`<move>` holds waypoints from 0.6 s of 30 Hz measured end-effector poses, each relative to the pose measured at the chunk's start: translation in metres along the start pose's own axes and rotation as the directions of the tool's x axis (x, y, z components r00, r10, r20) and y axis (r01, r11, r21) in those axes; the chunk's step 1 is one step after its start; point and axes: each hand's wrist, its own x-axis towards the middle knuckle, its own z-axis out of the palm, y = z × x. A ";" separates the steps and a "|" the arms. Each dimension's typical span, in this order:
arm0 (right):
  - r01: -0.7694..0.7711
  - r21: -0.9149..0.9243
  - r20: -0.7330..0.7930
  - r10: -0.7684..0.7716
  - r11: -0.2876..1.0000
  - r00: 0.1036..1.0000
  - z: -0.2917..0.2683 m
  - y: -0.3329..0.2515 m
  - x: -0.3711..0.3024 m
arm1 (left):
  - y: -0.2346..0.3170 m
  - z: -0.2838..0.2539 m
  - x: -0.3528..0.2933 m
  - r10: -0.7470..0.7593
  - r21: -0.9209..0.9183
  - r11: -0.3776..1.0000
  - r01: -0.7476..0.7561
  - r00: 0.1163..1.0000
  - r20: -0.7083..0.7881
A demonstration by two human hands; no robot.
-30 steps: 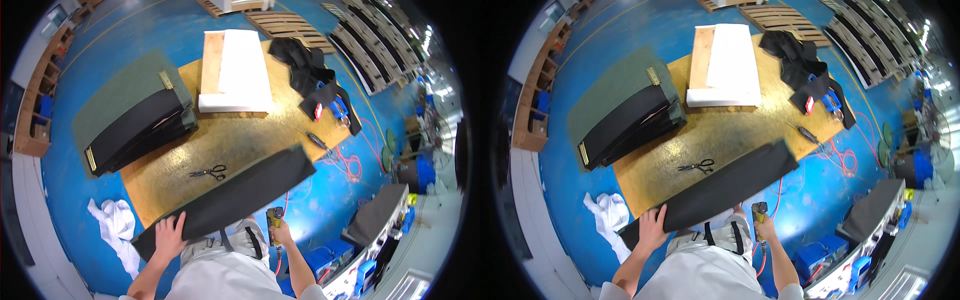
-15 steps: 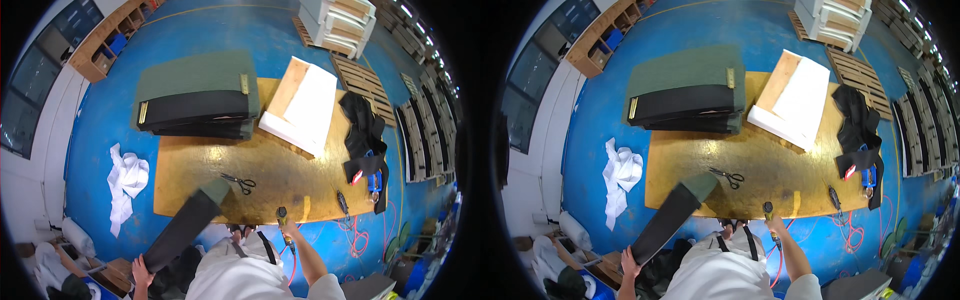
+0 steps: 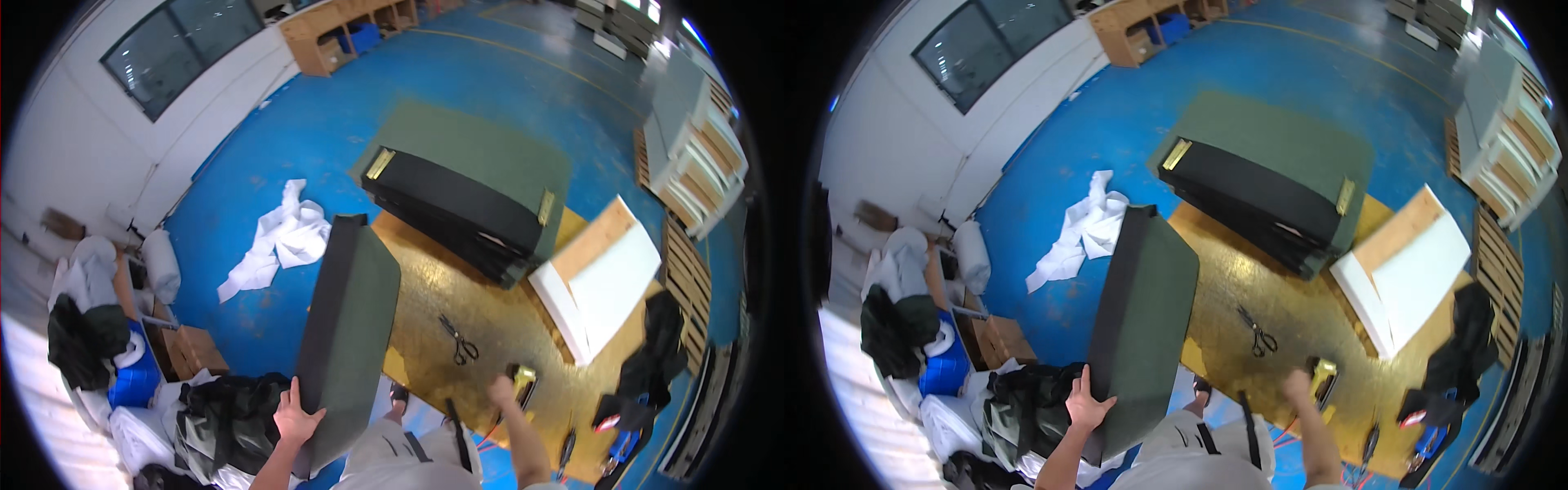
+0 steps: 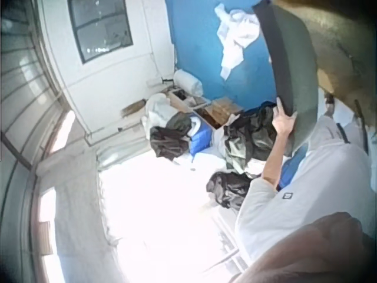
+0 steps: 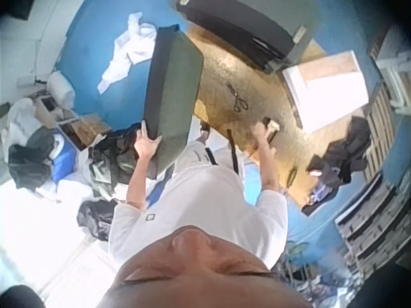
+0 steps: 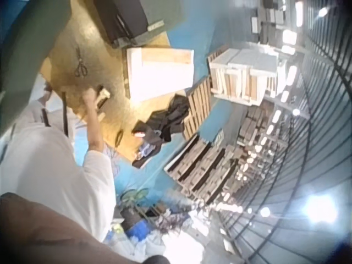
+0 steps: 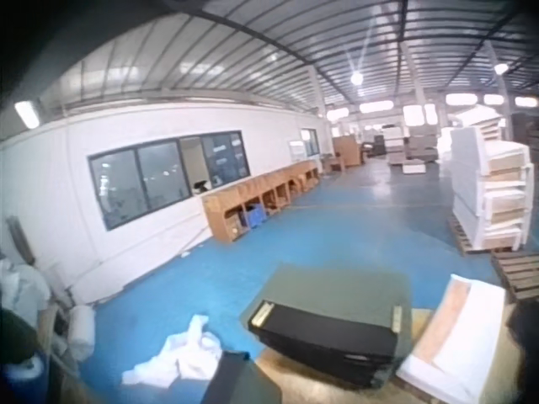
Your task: The person assembles a cushioned furniture component by wrapping a black fabric strip around a green foam block. They use a staple gun to secure the fabric and a drill to attach metal brackets to the sides of the block. The finished unit is then placed on a stack of similar components.
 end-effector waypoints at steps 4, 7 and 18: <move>0.292 0.766 0.086 -0.541 0.573 0.837 -0.012 -0.198 -0.071 | 0.076 0.011 -0.009 -0.058 0.053 0.997 0.058 0.998 -0.001; 0.548 0.618 -0.096 -0.637 0.564 0.765 -0.006 -0.269 -0.085 | 0.120 0.018 -0.020 0.085 -0.048 0.995 -0.084 0.996 0.019; 0.634 0.018 -0.342 -0.591 0.773 0.731 -0.028 -0.313 -0.071 | 0.118 0.091 -0.053 0.114 -0.920 0.153 0.360 0.919 0.378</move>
